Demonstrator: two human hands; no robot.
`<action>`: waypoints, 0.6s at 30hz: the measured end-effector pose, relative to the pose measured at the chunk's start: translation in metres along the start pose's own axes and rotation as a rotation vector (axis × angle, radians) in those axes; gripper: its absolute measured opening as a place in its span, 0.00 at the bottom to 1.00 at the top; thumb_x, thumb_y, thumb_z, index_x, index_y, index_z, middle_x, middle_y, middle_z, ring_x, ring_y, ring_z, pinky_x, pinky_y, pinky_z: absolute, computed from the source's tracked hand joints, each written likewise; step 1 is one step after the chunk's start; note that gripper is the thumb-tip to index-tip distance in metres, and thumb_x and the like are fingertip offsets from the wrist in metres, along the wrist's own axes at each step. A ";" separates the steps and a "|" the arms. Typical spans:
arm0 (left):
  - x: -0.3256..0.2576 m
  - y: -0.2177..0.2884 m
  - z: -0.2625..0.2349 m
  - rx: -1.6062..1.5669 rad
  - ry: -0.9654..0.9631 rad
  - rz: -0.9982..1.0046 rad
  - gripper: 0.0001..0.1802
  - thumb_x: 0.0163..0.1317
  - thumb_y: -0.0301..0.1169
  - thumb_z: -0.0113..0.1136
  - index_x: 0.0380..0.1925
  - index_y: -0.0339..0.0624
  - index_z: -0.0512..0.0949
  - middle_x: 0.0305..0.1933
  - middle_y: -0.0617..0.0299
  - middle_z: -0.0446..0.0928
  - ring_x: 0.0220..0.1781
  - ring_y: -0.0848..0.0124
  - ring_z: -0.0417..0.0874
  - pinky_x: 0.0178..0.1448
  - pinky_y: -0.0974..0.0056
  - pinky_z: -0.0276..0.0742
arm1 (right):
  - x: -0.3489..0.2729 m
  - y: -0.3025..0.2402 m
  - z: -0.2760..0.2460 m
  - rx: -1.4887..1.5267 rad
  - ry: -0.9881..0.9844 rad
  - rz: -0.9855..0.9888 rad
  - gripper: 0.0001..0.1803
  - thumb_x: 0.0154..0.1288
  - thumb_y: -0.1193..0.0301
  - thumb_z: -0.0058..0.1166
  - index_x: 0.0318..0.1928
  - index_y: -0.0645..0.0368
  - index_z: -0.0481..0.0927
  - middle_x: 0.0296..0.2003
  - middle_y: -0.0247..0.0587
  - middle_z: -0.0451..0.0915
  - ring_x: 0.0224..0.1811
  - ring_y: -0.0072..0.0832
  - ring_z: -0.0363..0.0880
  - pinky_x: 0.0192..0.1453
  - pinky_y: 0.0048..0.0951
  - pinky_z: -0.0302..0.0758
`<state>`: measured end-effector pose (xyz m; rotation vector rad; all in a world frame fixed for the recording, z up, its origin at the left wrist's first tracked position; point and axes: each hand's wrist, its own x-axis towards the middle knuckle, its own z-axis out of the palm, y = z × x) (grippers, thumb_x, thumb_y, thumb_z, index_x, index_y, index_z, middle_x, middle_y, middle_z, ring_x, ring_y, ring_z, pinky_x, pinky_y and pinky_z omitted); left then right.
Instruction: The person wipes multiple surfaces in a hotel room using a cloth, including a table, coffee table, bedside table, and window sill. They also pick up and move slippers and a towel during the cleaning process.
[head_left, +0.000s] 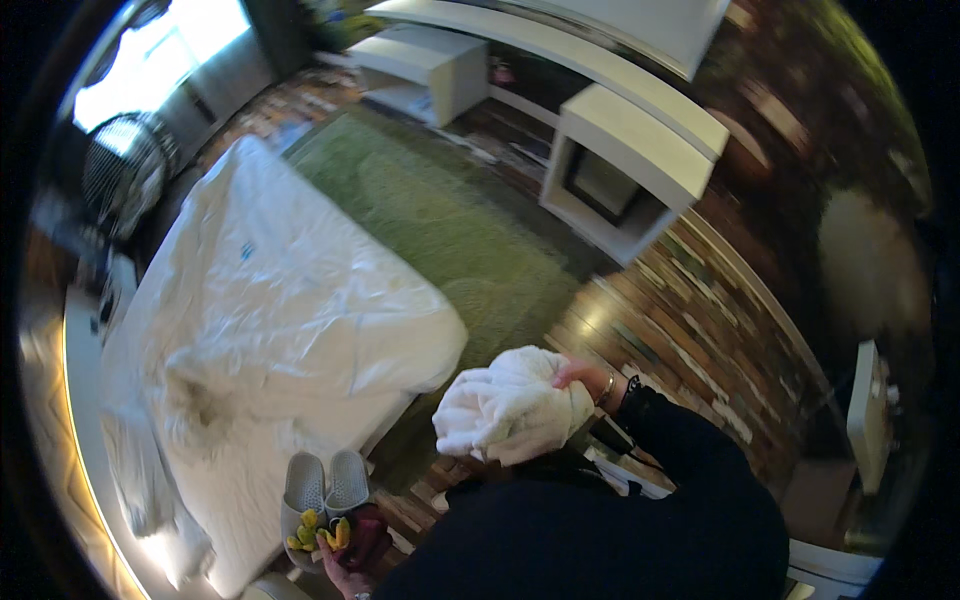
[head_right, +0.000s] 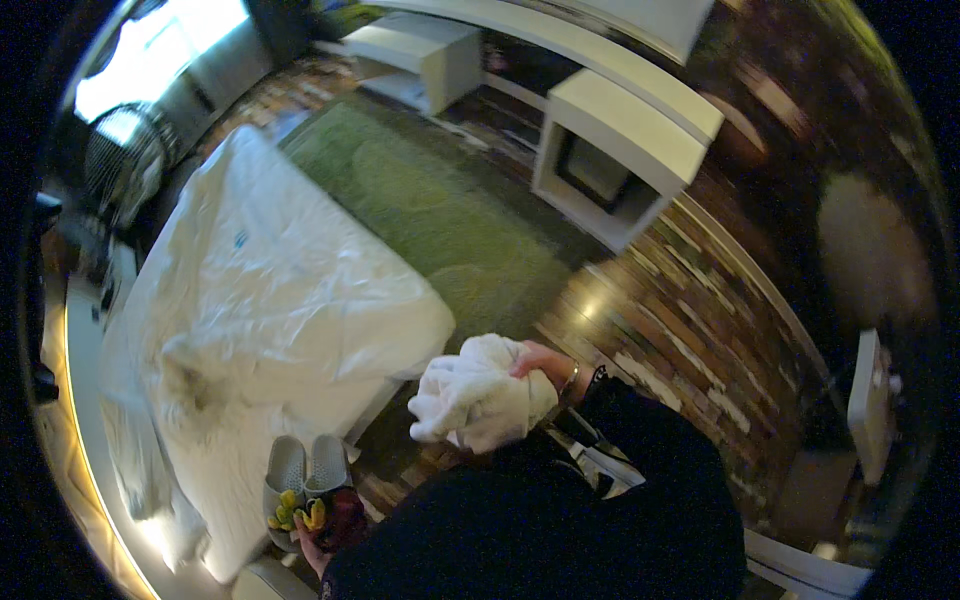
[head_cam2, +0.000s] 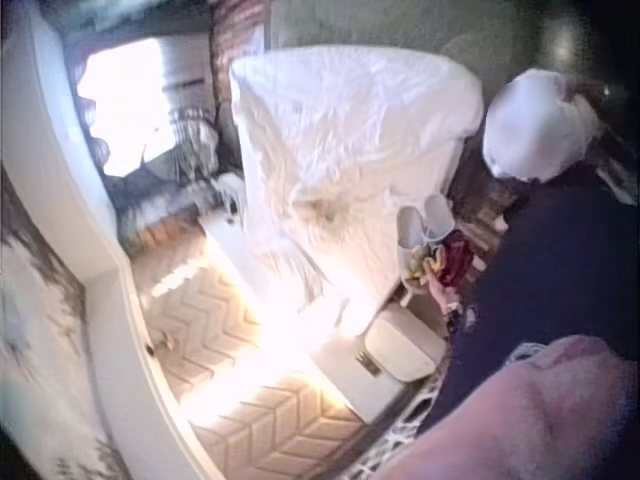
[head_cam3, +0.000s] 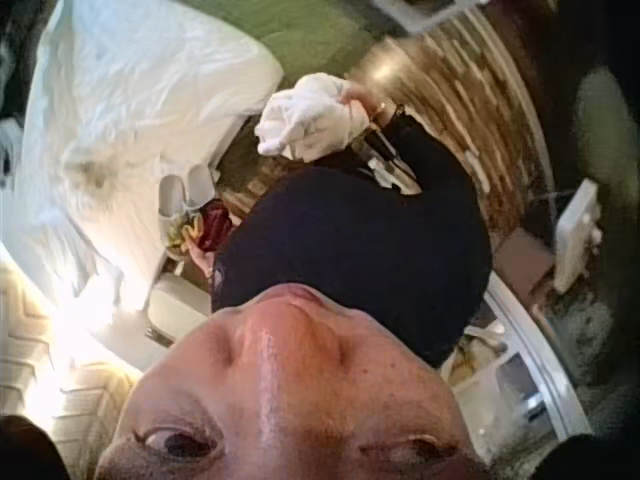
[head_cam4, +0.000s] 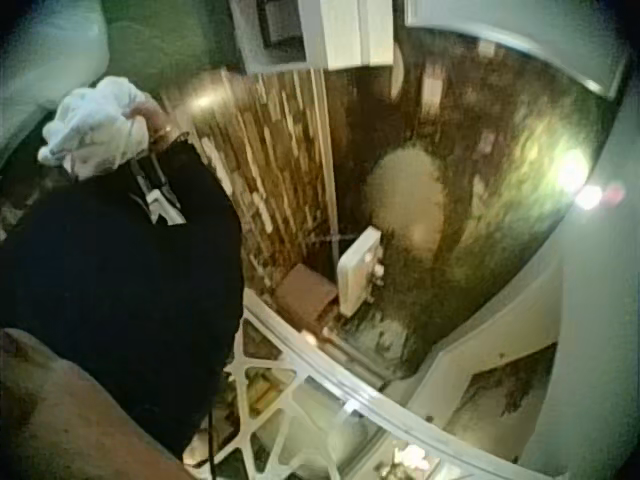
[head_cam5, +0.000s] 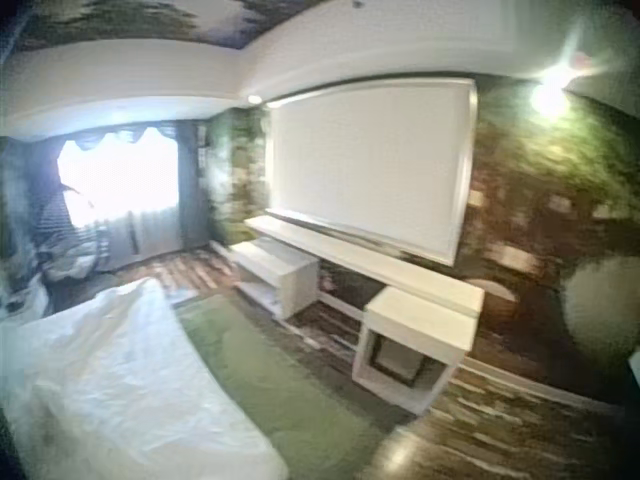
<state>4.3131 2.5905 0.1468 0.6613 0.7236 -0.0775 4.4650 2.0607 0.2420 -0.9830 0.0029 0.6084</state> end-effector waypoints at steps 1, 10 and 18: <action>-0.035 -0.010 0.002 0.023 -0.069 0.002 0.36 0.63 0.62 0.50 0.57 0.44 0.72 0.56 0.50 0.76 0.56 0.50 0.77 0.61 0.43 0.72 | -0.053 -0.002 0.002 0.059 -0.058 -0.077 0.36 0.47 0.71 0.60 0.61 0.64 0.69 0.53 0.47 0.78 0.56 0.37 0.76 0.62 0.35 0.72; -0.066 -0.071 0.170 0.366 -0.146 0.004 0.18 0.68 0.42 0.56 0.51 0.43 0.75 0.44 0.62 0.81 0.41 0.68 0.83 0.38 0.65 0.80 | -0.257 -0.025 -0.039 0.192 0.256 -0.403 0.48 0.44 0.66 0.63 0.67 0.69 0.58 0.61 0.55 0.70 0.60 0.45 0.73 0.67 0.41 0.70; 0.062 -0.126 0.381 0.623 -0.230 -0.100 0.15 0.66 0.38 0.60 0.48 0.45 0.75 0.41 0.62 0.81 0.32 0.71 0.83 0.23 0.68 0.76 | -0.311 -0.036 -0.120 0.264 0.657 -0.667 0.43 0.49 0.62 0.50 0.68 0.67 0.59 0.61 0.59 0.69 0.61 0.48 0.72 0.65 0.42 0.71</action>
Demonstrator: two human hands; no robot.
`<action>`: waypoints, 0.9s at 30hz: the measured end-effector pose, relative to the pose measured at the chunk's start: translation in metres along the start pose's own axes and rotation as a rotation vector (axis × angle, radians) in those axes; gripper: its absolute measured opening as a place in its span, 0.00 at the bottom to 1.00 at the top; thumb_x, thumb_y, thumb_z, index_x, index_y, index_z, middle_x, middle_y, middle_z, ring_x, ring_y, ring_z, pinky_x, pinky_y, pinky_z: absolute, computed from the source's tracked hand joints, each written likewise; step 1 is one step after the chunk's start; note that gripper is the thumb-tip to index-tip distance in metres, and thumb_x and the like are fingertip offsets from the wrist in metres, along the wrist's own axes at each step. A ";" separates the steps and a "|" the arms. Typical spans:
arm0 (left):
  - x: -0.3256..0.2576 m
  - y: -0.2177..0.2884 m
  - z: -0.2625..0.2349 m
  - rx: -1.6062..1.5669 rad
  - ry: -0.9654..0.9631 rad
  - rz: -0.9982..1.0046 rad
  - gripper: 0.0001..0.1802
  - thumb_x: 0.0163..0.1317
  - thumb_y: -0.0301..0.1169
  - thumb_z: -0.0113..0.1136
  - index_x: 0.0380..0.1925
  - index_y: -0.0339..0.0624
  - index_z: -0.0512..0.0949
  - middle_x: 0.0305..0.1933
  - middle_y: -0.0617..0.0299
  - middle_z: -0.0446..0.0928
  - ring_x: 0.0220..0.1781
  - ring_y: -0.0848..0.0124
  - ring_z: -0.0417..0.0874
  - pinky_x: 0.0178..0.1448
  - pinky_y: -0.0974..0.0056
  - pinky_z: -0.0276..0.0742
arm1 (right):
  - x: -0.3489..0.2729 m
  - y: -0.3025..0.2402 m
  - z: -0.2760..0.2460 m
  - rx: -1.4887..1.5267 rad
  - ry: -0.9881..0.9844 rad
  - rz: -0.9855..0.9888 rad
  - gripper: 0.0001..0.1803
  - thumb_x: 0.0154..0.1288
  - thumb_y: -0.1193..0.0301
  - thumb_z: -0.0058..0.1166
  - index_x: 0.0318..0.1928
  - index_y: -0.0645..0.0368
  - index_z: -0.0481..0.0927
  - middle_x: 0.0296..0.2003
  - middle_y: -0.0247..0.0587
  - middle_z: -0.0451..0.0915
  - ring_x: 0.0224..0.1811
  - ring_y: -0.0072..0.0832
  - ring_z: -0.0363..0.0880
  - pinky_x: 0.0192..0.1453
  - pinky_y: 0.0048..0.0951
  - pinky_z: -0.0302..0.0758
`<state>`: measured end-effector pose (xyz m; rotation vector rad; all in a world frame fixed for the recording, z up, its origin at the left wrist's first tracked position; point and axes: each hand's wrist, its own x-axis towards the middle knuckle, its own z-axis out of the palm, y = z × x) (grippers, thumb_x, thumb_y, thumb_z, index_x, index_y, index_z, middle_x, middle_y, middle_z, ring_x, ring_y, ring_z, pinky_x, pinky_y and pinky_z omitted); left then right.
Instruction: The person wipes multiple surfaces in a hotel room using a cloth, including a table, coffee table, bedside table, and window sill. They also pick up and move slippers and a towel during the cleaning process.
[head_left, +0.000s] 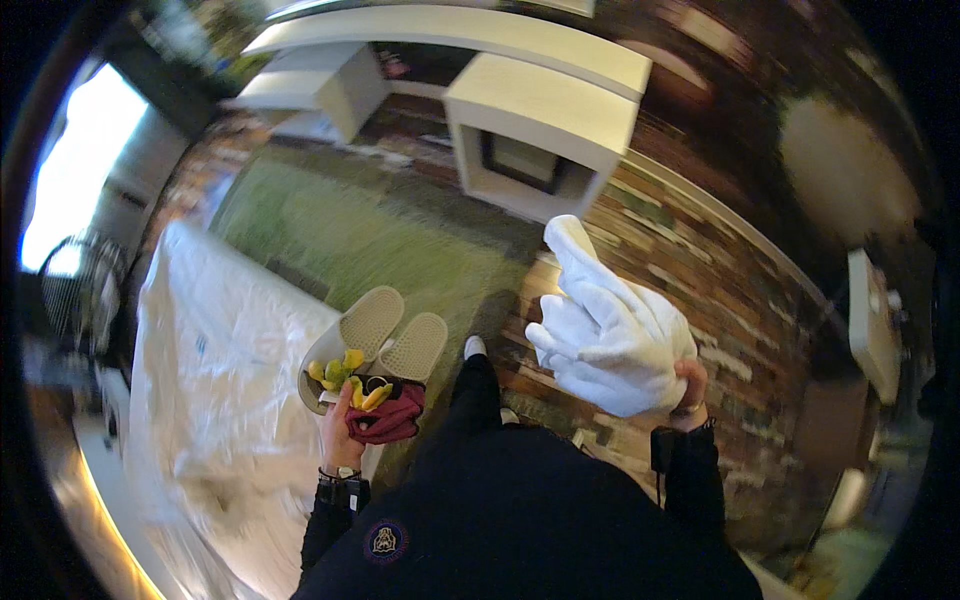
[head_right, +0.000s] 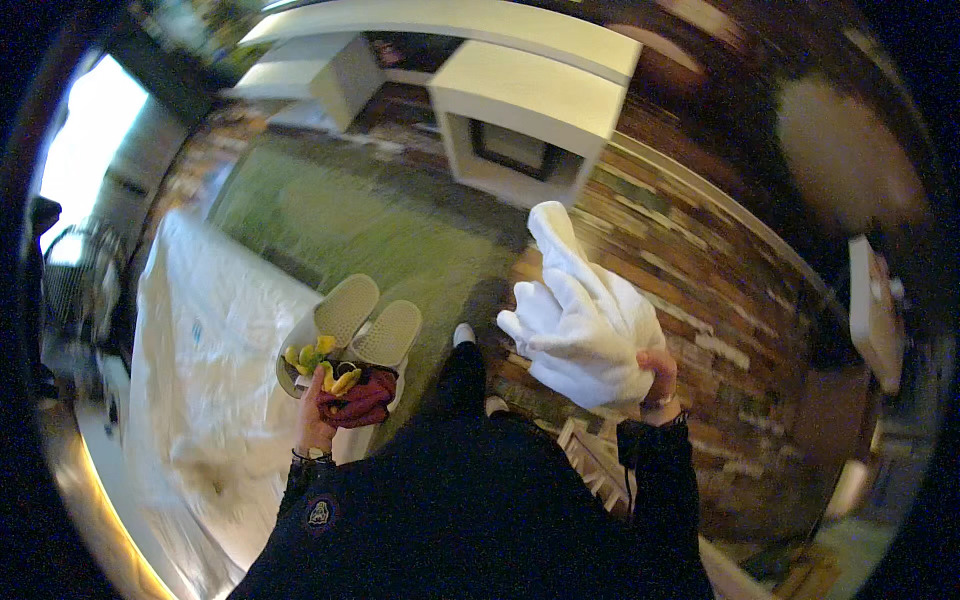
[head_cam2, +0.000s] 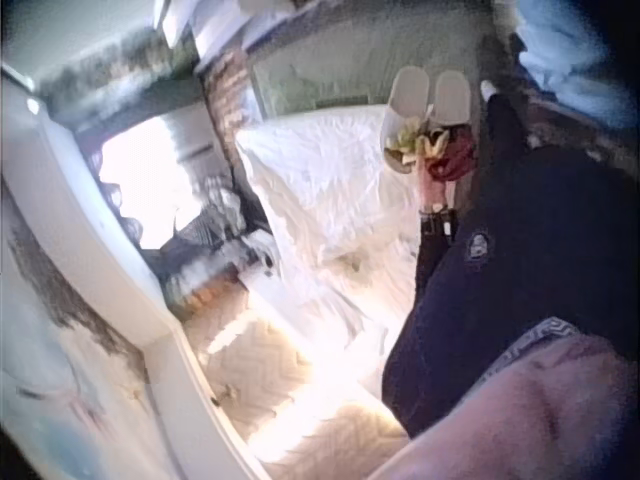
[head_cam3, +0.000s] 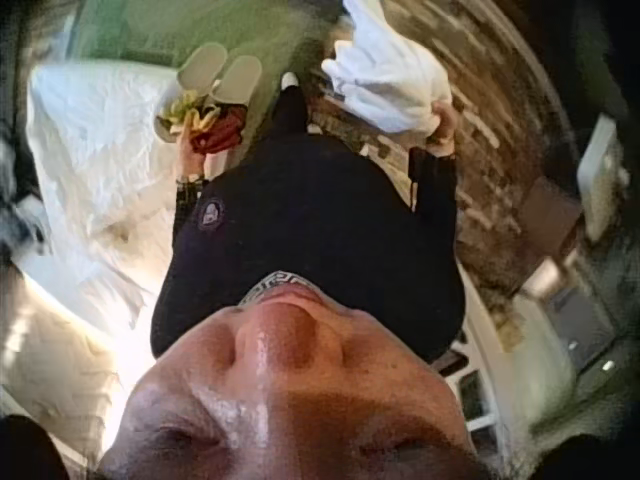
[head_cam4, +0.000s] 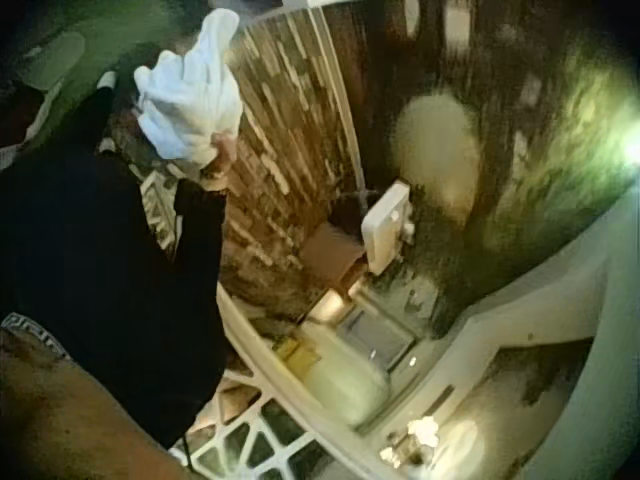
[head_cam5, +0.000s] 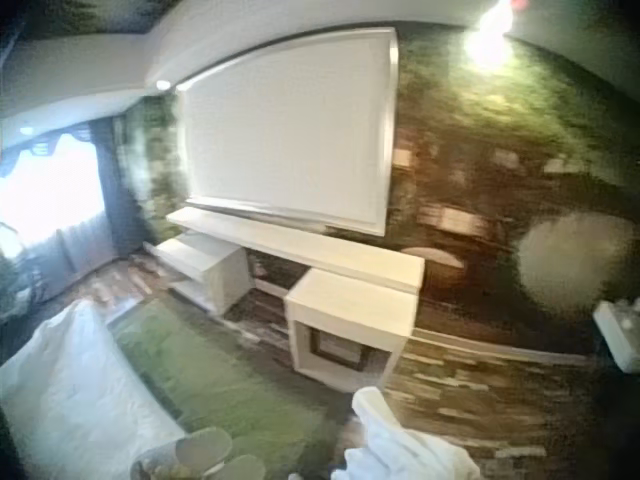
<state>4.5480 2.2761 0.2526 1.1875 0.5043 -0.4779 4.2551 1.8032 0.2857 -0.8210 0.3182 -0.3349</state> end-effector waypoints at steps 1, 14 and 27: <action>0.006 0.002 0.008 -0.060 -0.103 -0.016 0.17 0.66 0.39 0.60 0.50 0.44 0.74 0.44 0.60 0.81 0.37 0.68 0.83 0.29 0.65 0.79 | -0.005 -0.004 -0.004 0.028 0.046 0.084 0.39 0.54 0.56 0.51 0.65 0.62 0.63 0.61 0.53 0.70 0.62 0.45 0.71 0.65 0.44 0.71; 0.112 -0.006 0.070 0.231 -0.459 -0.424 0.23 0.67 0.47 0.56 0.52 0.40 0.73 0.51 0.54 0.79 0.50 0.59 0.82 0.54 0.53 0.81 | -0.020 -0.024 0.055 0.165 0.281 -0.215 0.33 0.53 0.69 0.55 0.61 0.67 0.68 0.55 0.48 0.77 0.55 0.38 0.78 0.61 0.36 0.73; 0.057 -0.061 0.229 0.736 -0.515 -0.297 0.13 0.65 0.38 0.62 0.41 0.41 0.78 0.37 0.62 0.81 0.29 0.74 0.80 0.29 0.67 0.78 | -0.124 -0.024 -0.045 0.078 0.783 -0.192 0.29 0.54 0.70 0.55 0.57 0.65 0.69 0.52 0.48 0.77 0.52 0.38 0.77 0.58 0.37 0.73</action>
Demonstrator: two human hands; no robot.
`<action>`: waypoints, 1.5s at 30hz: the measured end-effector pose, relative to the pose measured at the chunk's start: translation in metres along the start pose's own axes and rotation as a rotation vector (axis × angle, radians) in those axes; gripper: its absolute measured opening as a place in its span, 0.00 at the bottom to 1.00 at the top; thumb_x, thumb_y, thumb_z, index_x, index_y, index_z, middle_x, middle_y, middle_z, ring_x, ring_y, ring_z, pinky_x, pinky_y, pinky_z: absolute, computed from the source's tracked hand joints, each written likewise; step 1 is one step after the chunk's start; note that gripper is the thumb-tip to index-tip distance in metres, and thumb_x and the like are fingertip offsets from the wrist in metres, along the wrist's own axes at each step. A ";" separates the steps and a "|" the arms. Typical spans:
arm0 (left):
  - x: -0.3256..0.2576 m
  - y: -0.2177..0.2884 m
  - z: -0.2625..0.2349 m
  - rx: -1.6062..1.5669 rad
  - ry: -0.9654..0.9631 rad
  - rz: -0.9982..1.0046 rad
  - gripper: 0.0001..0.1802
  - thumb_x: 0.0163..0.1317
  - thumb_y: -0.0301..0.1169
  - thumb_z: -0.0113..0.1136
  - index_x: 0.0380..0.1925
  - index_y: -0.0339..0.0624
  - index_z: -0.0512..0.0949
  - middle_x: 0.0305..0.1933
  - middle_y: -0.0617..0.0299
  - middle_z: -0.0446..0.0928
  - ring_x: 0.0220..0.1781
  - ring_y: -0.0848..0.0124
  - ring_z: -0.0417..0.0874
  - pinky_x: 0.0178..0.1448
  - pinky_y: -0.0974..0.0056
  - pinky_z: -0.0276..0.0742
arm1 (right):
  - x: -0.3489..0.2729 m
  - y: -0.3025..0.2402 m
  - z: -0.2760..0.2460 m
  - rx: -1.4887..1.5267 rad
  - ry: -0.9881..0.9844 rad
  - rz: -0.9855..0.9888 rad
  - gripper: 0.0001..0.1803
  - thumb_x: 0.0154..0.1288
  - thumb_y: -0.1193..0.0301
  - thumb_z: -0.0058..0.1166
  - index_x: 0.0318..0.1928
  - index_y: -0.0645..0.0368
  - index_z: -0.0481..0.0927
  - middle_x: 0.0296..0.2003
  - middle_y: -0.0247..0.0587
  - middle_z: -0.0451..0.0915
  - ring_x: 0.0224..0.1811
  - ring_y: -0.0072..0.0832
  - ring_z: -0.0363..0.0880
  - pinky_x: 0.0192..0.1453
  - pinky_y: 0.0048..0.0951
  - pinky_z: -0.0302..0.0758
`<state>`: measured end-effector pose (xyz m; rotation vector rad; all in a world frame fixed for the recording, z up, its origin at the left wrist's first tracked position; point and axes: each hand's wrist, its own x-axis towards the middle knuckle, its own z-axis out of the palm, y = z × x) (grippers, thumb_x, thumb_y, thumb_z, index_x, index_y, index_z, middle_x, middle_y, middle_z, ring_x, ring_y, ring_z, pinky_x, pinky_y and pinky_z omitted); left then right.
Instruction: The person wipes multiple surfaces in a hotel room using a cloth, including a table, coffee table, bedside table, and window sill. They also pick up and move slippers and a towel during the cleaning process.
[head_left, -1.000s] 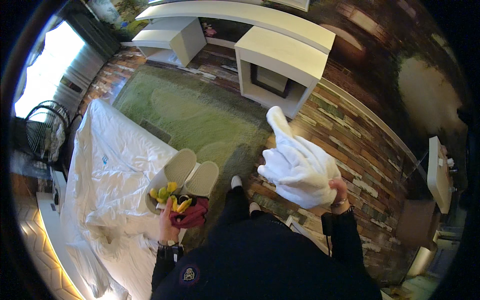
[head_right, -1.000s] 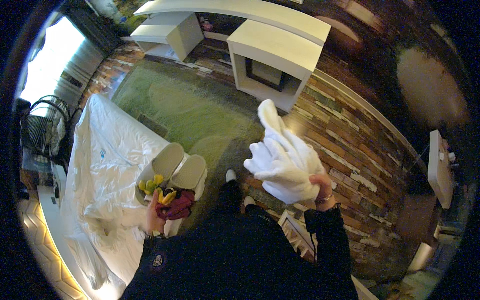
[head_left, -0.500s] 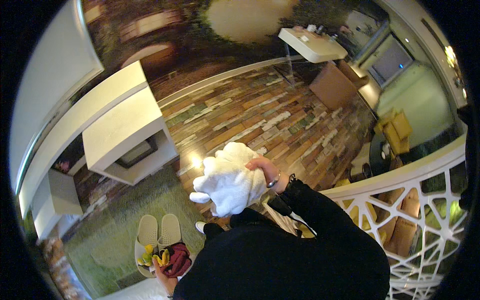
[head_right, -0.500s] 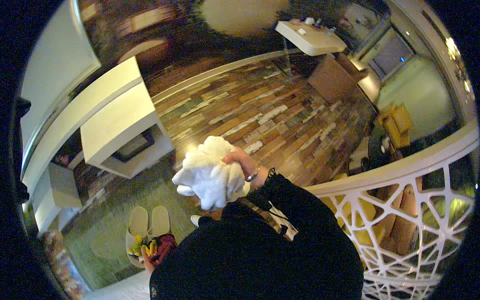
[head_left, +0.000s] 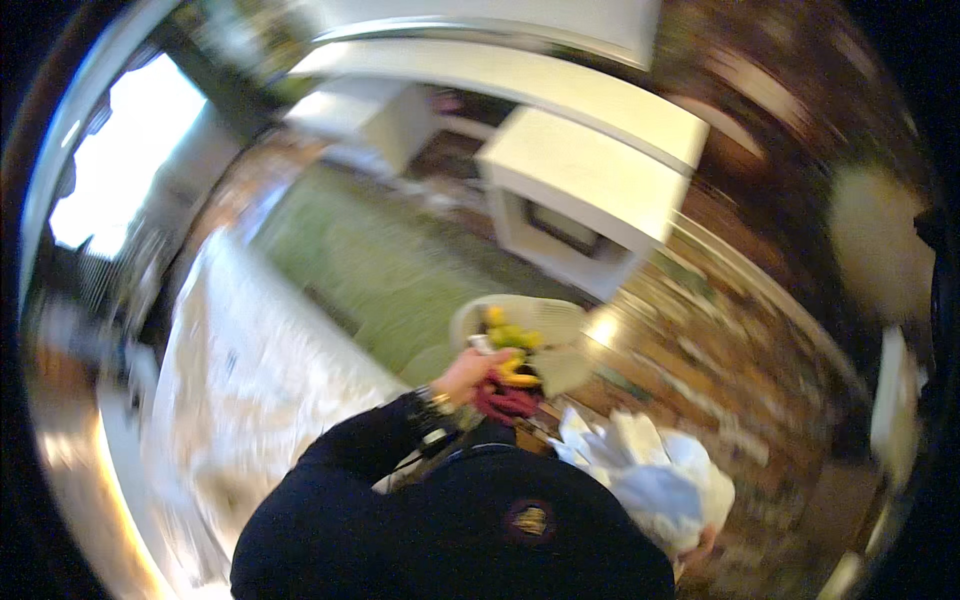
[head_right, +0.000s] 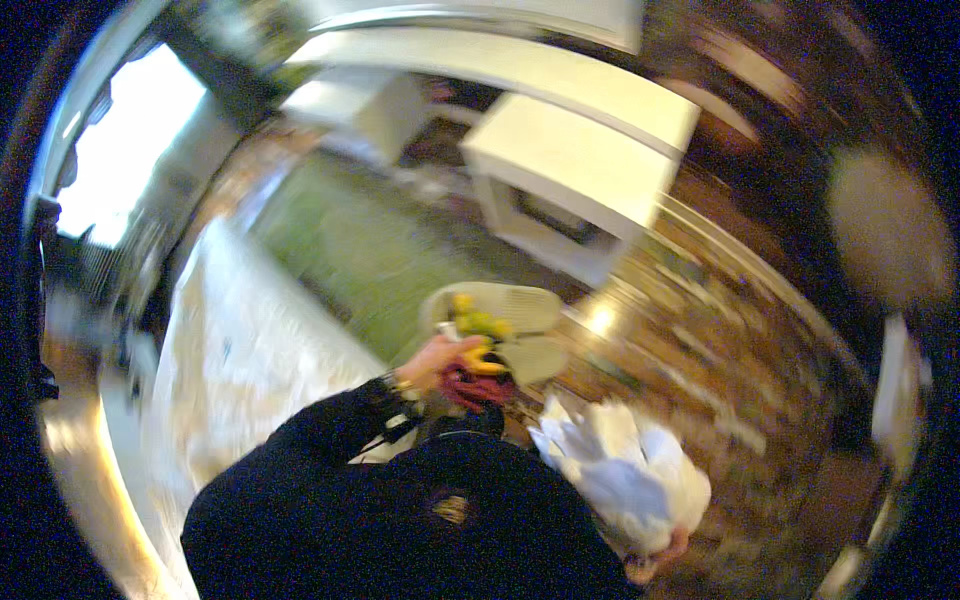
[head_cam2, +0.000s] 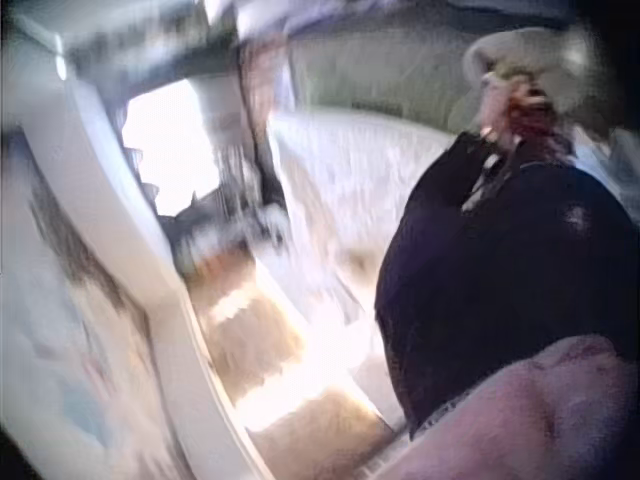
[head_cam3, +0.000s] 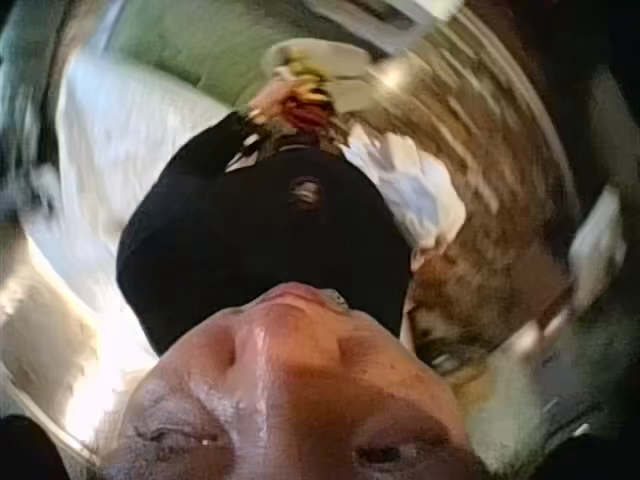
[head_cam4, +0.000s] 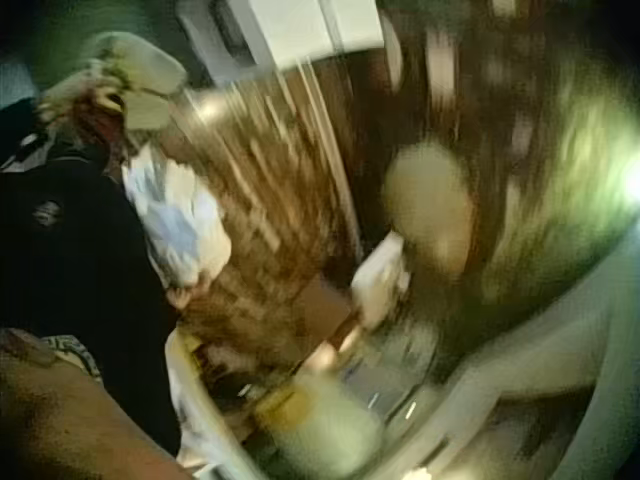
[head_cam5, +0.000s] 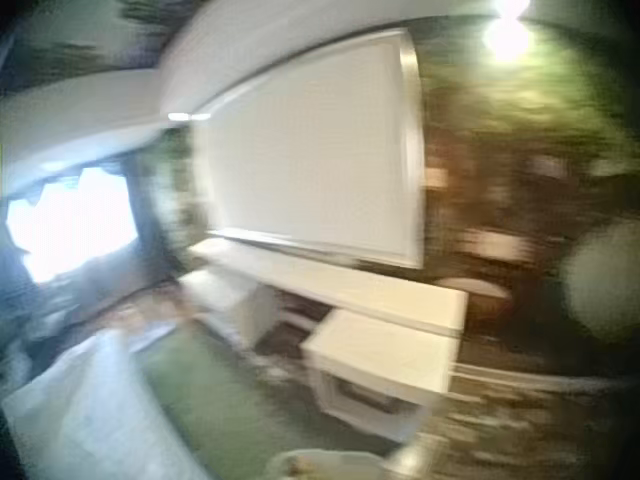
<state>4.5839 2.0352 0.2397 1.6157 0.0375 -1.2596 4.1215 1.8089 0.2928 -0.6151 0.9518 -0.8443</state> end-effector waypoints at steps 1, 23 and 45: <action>-0.003 -0.005 0.011 -0.130 -0.014 0.017 0.14 0.65 0.37 0.62 0.44 0.40 0.78 0.39 0.62 0.81 0.32 0.73 0.82 0.33 0.66 0.79 | 0.011 0.003 -0.008 -0.023 -0.004 0.019 0.28 0.54 0.70 0.55 0.57 0.65 0.69 0.52 0.48 0.77 0.52 0.38 0.77 0.57 0.37 0.73; 0.045 -0.007 0.078 -0.834 0.618 0.209 0.11 0.61 0.38 0.66 0.37 0.45 0.77 0.26 0.68 0.77 0.19 0.77 0.75 0.16 0.71 0.64 | 0.443 -0.019 0.255 -0.519 -0.694 0.206 0.20 0.54 0.68 0.57 0.47 0.61 0.72 0.44 0.47 0.77 0.44 0.39 0.77 0.49 0.40 0.72; 0.122 0.102 -0.070 -1.221 0.773 0.457 0.16 0.63 0.38 0.63 0.46 0.41 0.76 0.35 0.60 0.83 0.29 0.68 0.84 0.32 0.63 0.83 | 0.606 0.142 0.567 -0.783 -0.738 0.173 0.12 0.54 0.67 0.58 0.38 0.58 0.74 0.36 0.47 0.78 0.37 0.40 0.77 0.41 0.42 0.72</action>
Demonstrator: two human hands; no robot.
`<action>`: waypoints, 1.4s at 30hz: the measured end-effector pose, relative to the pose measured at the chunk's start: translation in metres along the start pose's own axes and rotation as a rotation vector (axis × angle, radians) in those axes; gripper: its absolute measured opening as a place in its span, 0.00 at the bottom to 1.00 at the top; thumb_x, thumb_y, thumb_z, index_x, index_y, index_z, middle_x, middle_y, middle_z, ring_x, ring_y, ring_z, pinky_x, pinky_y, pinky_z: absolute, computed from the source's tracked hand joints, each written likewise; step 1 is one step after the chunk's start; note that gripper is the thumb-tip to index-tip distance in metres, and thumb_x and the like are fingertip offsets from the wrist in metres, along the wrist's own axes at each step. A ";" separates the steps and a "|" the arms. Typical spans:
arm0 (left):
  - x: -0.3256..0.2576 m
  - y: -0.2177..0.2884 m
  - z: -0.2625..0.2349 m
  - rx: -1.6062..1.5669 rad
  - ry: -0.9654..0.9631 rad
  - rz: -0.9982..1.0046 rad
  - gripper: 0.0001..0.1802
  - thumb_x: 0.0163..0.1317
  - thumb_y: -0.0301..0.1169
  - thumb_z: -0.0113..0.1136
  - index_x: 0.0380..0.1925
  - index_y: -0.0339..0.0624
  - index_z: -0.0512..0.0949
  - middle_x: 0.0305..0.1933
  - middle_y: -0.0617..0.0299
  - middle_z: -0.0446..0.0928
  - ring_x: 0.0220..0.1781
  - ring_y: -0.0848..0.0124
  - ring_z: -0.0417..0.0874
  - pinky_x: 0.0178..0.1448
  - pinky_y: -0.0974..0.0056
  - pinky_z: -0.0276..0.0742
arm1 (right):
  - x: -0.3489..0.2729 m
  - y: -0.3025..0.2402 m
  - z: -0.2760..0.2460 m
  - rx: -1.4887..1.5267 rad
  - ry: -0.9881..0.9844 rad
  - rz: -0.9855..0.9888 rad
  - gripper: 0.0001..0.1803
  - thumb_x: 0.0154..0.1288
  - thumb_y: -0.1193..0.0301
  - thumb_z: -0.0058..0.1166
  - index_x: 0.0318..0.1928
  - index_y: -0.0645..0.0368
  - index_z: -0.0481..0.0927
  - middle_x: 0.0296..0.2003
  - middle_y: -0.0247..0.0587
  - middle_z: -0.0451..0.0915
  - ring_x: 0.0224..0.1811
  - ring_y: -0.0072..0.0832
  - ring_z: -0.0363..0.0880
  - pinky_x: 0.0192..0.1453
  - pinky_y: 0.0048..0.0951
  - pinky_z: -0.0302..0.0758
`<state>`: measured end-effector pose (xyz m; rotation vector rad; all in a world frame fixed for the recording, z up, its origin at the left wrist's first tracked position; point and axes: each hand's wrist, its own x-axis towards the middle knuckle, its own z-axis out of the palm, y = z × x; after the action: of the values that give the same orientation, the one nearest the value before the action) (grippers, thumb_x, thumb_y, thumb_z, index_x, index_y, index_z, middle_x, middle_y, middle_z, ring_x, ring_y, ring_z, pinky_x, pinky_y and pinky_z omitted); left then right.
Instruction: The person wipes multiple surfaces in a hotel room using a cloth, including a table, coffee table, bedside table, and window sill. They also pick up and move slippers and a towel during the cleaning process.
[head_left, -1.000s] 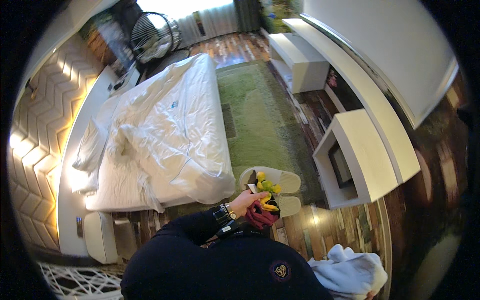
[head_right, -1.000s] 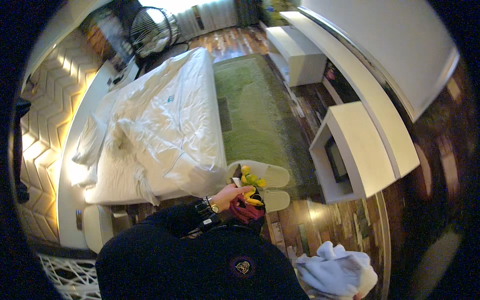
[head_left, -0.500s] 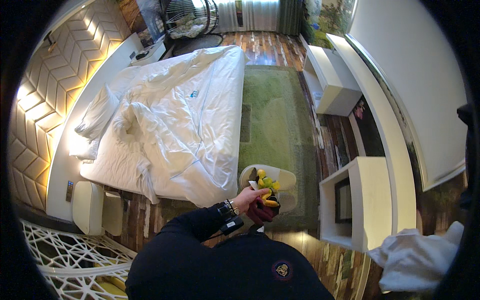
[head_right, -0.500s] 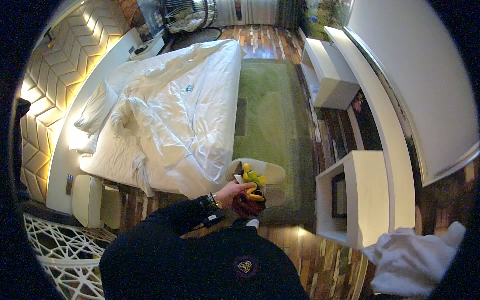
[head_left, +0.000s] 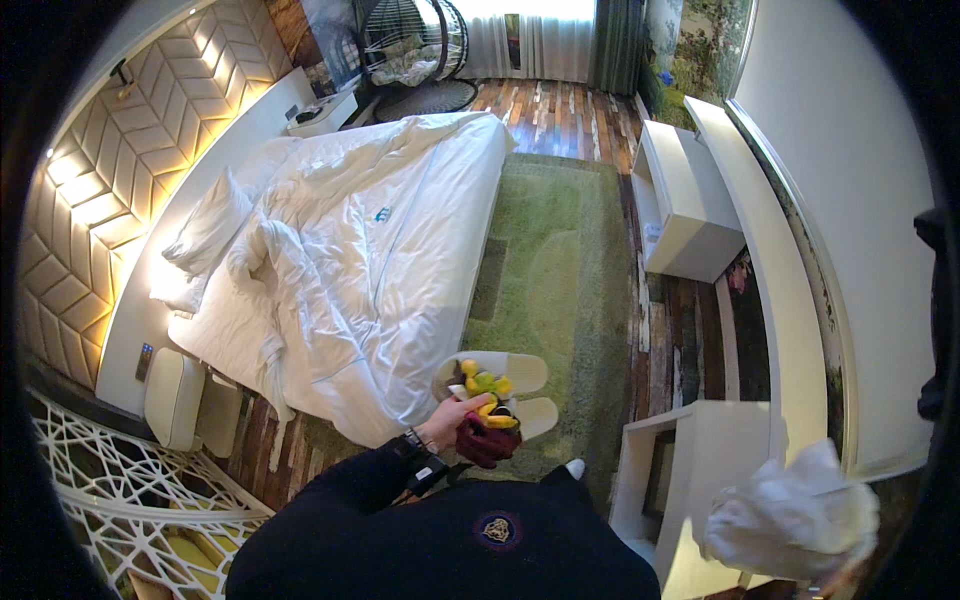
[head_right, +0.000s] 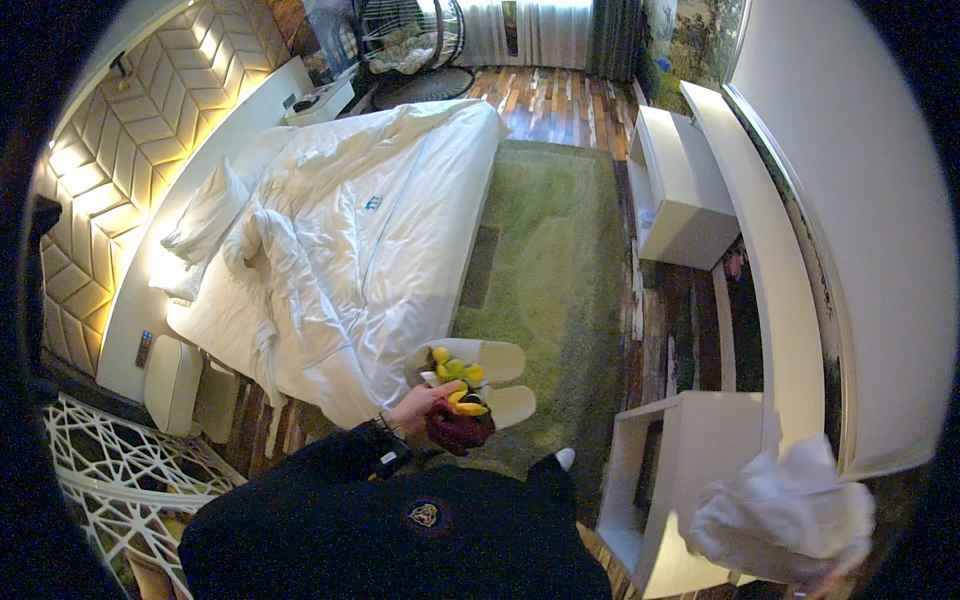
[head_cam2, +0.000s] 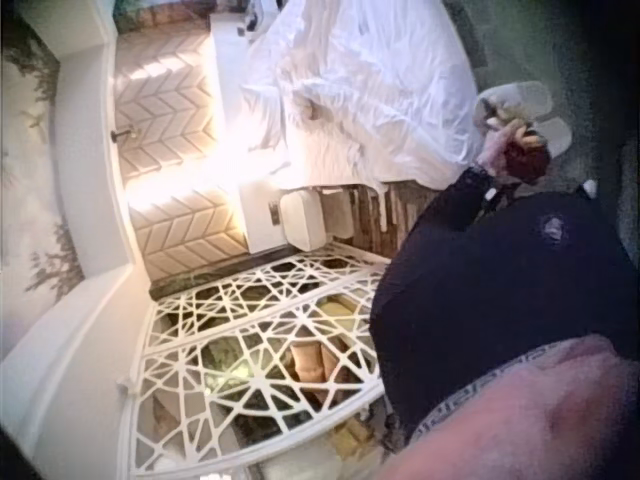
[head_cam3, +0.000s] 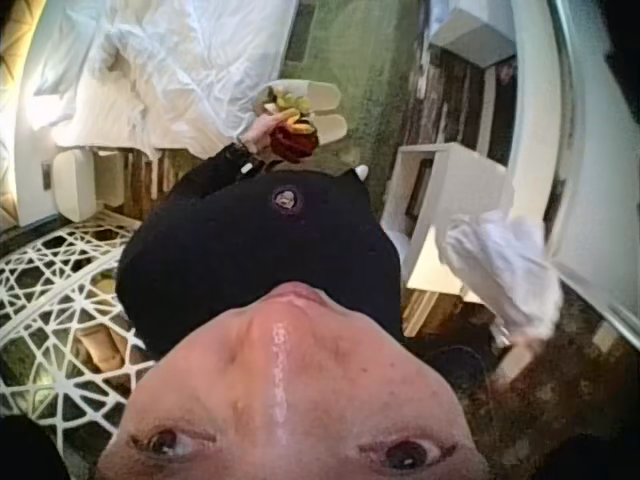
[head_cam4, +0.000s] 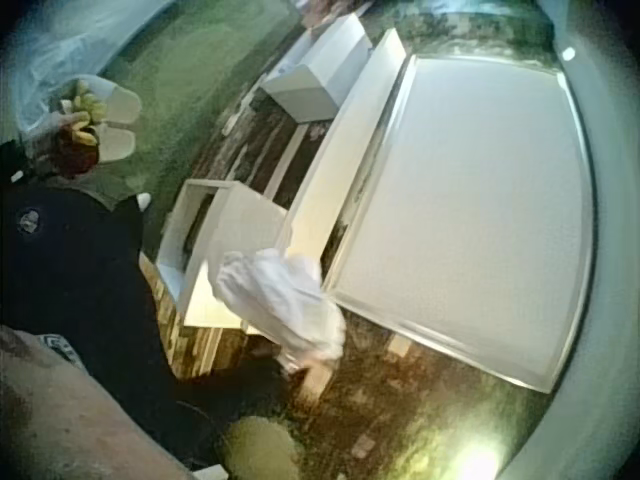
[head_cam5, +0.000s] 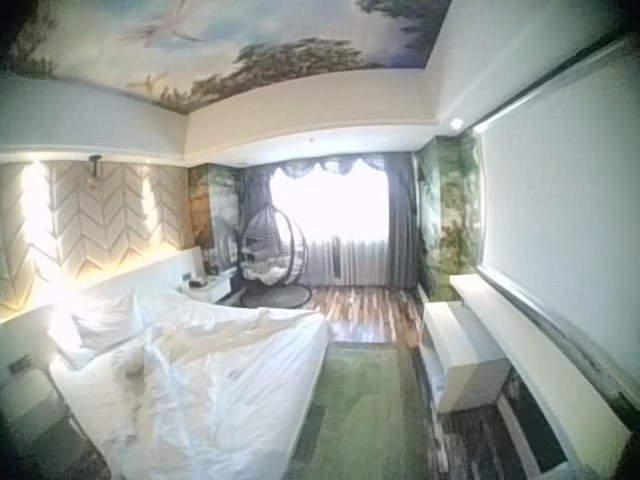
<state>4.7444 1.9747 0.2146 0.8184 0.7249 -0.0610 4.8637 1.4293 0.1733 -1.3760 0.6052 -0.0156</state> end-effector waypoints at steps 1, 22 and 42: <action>0.007 0.006 0.007 -0.011 0.017 0.032 0.17 0.63 0.38 0.64 0.46 0.41 0.76 0.35 0.60 0.83 0.29 0.68 0.84 0.33 0.62 0.83 | 0.022 -0.004 0.004 -0.014 -0.001 0.004 0.12 0.54 0.67 0.58 0.37 0.58 0.74 0.35 0.47 0.78 0.36 0.40 0.77 0.41 0.42 0.72; 0.299 0.185 0.102 -0.163 0.229 0.052 0.16 0.64 0.36 0.63 0.47 0.41 0.76 0.36 0.63 0.80 0.31 0.71 0.82 0.31 0.63 0.81 | 0.298 -0.048 0.117 -0.568 0.329 0.082 0.08 0.54 0.66 0.59 0.28 0.55 0.76 0.28 0.46 0.78 0.29 0.41 0.77 0.33 0.44 0.71; 0.648 0.482 0.213 -0.281 0.282 0.112 0.16 0.67 0.35 0.59 0.51 0.41 0.73 0.44 0.59 0.81 0.44 0.63 0.84 0.49 0.56 0.83 | 0.621 -0.024 0.689 -0.604 -0.511 0.248 0.09 0.59 0.78 0.56 0.42 0.62 0.79 0.28 0.39 0.81 0.23 0.26 0.80 0.26 0.26 0.77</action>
<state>5.5114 2.3058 0.2268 0.6012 0.9278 0.2571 5.6819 1.8310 -0.0028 -1.7842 0.3484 0.7495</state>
